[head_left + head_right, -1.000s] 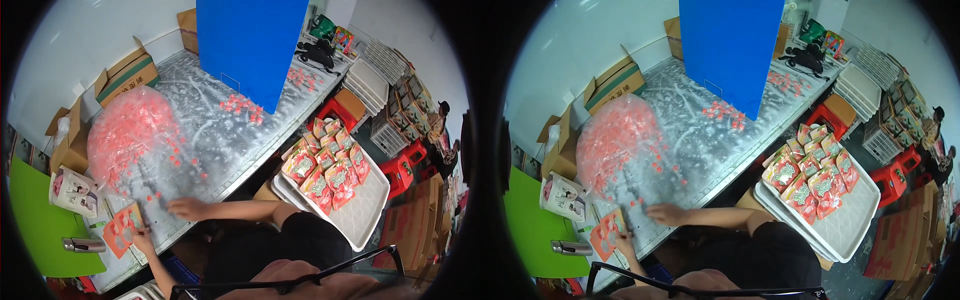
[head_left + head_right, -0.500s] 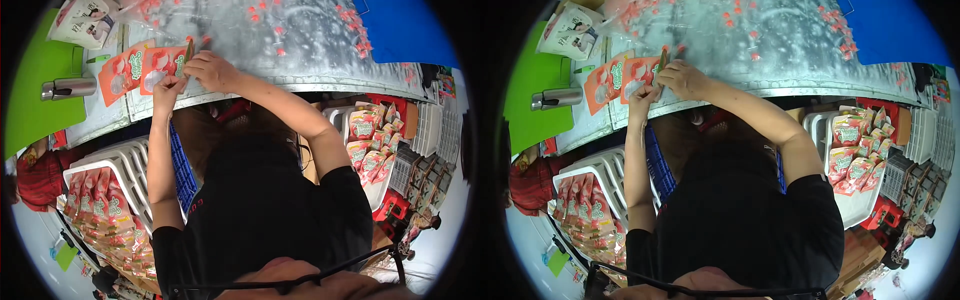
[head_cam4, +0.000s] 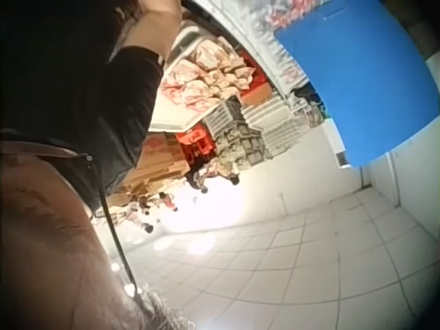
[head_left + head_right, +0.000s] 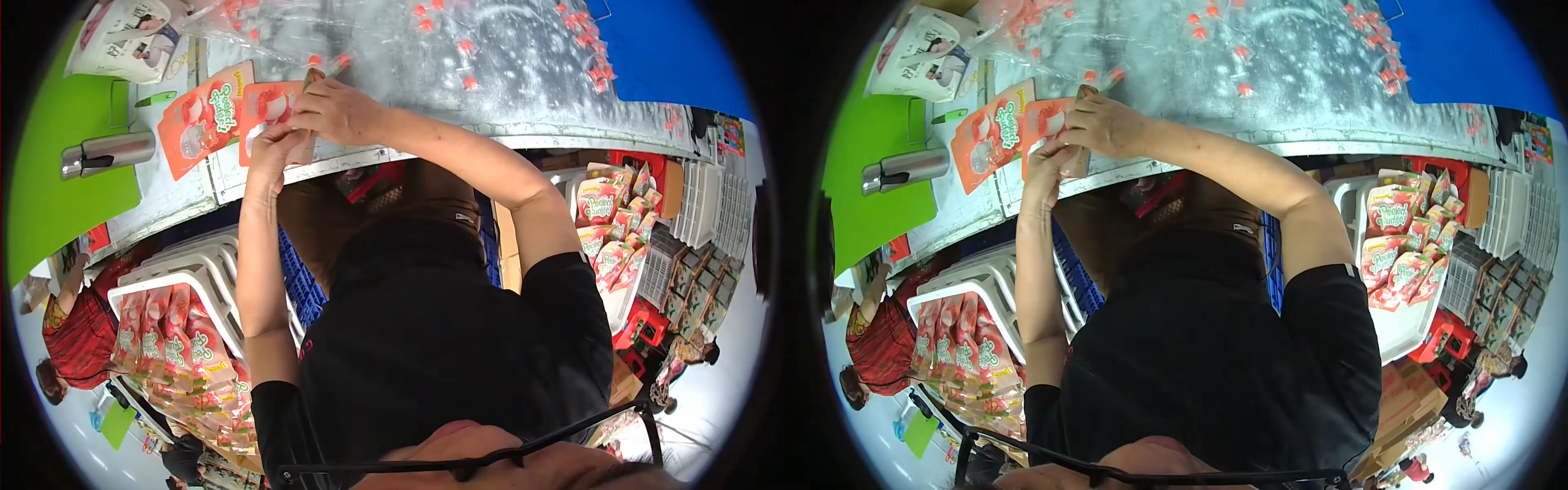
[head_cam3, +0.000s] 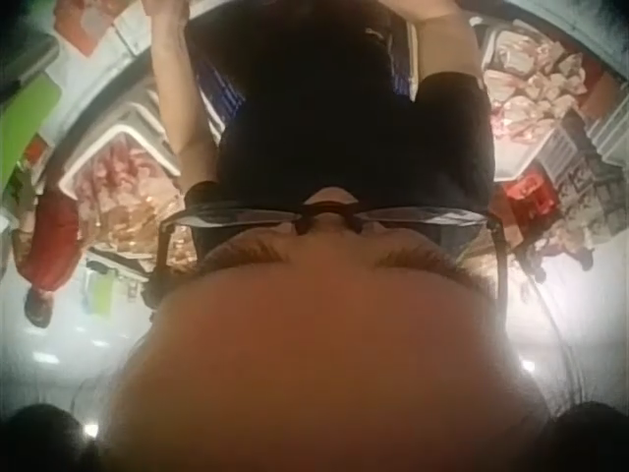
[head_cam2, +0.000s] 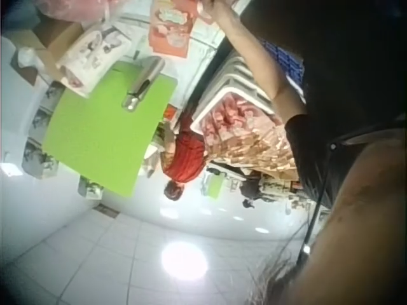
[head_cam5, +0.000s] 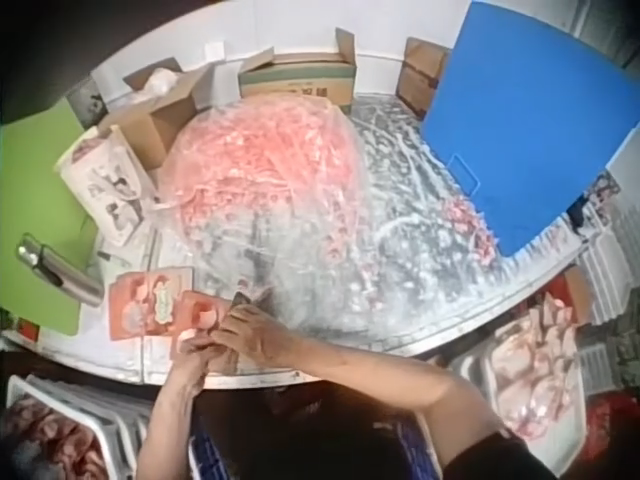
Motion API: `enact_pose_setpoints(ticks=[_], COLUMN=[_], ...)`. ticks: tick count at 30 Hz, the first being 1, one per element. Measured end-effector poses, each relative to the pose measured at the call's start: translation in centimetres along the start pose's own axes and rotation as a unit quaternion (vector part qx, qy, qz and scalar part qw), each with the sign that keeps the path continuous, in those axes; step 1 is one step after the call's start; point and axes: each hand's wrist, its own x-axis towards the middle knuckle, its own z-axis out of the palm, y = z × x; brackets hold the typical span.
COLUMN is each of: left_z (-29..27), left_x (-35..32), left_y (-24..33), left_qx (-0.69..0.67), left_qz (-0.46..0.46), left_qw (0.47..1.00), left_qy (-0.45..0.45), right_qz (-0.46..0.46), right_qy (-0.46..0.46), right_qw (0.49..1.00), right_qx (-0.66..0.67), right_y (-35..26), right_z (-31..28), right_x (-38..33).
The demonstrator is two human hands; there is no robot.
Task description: Filling small plastic bags with pink candies and organizing them on trays at a factory workstation.
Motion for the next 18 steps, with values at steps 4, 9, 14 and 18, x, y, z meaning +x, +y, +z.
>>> enact_pose_setpoints(ticks=[4, 9, 14, 18], left_z=[-0.7, 2.4, 4.9, 8.0], left_x=[0.6, -1.6, -1.9, -3.9], left_y=[-2.2, -2.0, -4.0, -1.9], left_qx=[0.057, -0.06, -0.045, 0.22], left_qz=[0.072, 0.0, 0.192, 0.346], left_qw=[0.996, 0.995, 0.965, 0.869], left_qy=[0.019, 0.084, 0.173, 0.278], right_qz=[-0.053, -0.046, -0.089, 0.002], right_qy=[0.049, 0.041, -0.046, -0.023], right_qw=[0.996, 0.997, 0.992, 0.997], right_qx=[-0.058, -0.057, -0.082, 0.07], right_y=[-1.2, -0.9, -2.7, -3.3], right_z=[-1.3, -1.6, -3.1, -2.8], right_x=[0.0, -3.2, -2.8, -3.5])
